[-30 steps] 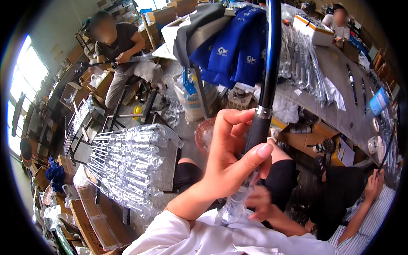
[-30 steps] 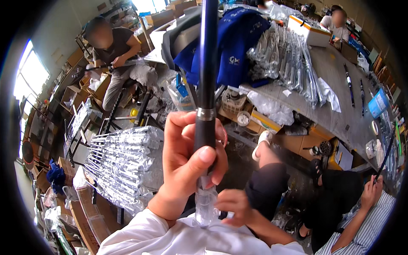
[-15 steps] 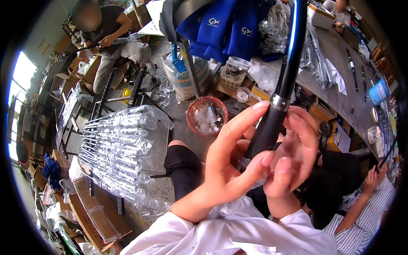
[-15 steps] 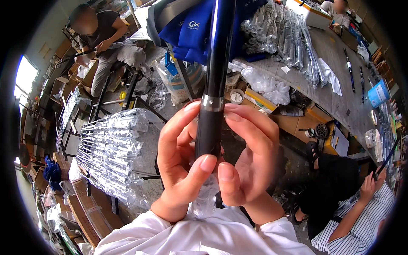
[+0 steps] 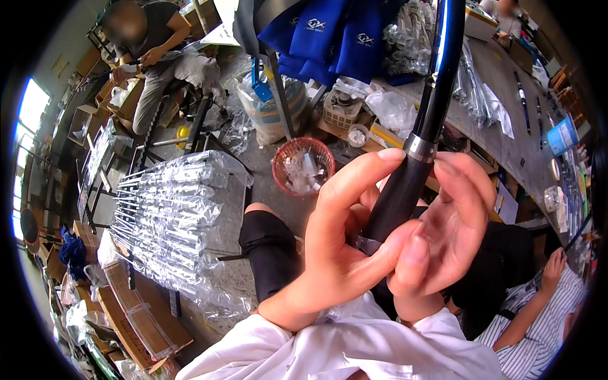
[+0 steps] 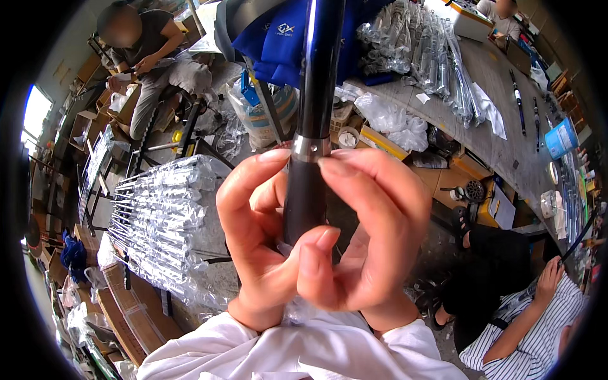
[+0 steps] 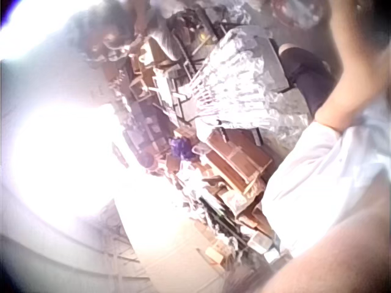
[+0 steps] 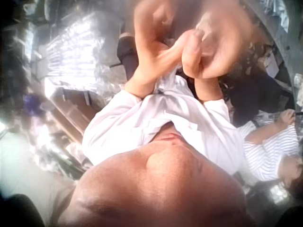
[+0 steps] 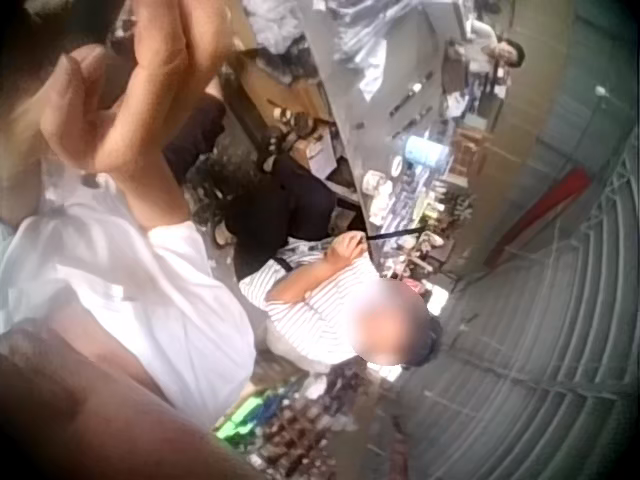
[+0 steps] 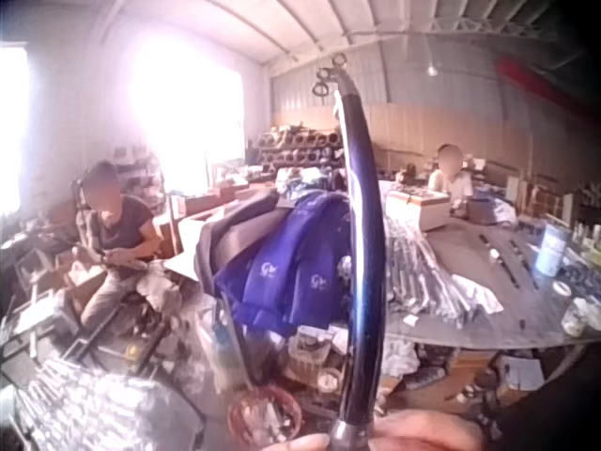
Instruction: The person sits on the floor in a workshop and wraps the handle of a fishing rod with plastic film. They use a white cloth to wipe the handle and smooth the plastic, then place the wrapped rod on a nearby table.
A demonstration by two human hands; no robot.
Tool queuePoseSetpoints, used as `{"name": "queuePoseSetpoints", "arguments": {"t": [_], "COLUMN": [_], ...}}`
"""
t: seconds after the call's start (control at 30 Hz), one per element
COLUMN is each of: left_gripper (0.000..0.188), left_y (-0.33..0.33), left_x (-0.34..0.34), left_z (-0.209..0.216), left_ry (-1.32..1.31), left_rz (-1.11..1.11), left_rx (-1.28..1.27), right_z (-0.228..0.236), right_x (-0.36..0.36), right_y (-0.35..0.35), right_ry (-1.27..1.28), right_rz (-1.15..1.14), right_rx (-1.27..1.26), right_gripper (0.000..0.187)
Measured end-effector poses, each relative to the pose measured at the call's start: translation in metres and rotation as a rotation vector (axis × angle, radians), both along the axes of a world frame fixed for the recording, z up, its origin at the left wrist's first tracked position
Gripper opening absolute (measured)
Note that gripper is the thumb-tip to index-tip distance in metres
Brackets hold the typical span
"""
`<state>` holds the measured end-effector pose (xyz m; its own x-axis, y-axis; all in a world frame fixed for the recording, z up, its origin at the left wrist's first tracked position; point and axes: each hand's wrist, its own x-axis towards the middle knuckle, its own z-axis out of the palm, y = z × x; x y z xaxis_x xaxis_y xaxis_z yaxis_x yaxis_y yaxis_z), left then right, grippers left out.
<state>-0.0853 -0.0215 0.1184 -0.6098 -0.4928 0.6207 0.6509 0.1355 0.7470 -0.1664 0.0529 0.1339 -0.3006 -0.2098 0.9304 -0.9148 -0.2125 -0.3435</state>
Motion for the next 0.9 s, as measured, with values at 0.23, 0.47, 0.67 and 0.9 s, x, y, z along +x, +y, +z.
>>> {"name": "queuePoseSetpoints", "arguments": {"t": [0.23,0.47,0.67,0.9], "left_gripper": [0.063,0.066,0.06,0.058], "left_y": [0.003,0.005,0.006,0.01], "left_x": [-0.006,-0.008,-0.002,0.0], "left_z": [-0.001,-0.001,0.001,0.007], "left_ry": [0.034,-0.003,0.075,0.059], "left_rz": [0.106,0.135,0.047,0.101], "left_rx": [-0.098,-0.172,-0.108,-0.072], "right_z": [-0.011,-0.017,-0.009,-0.005], "right_x": [0.01,0.007,0.002,-0.002], "right_y": [0.002,0.001,0.004,0.016], "right_ry": [-0.251,-0.151,0.034,0.114], "right_rz": [0.179,0.118,0.103,0.076], "right_rx": [-0.052,-0.082,-0.027,0.144], "right_gripper": [0.044,0.043,0.041,0.051]}}
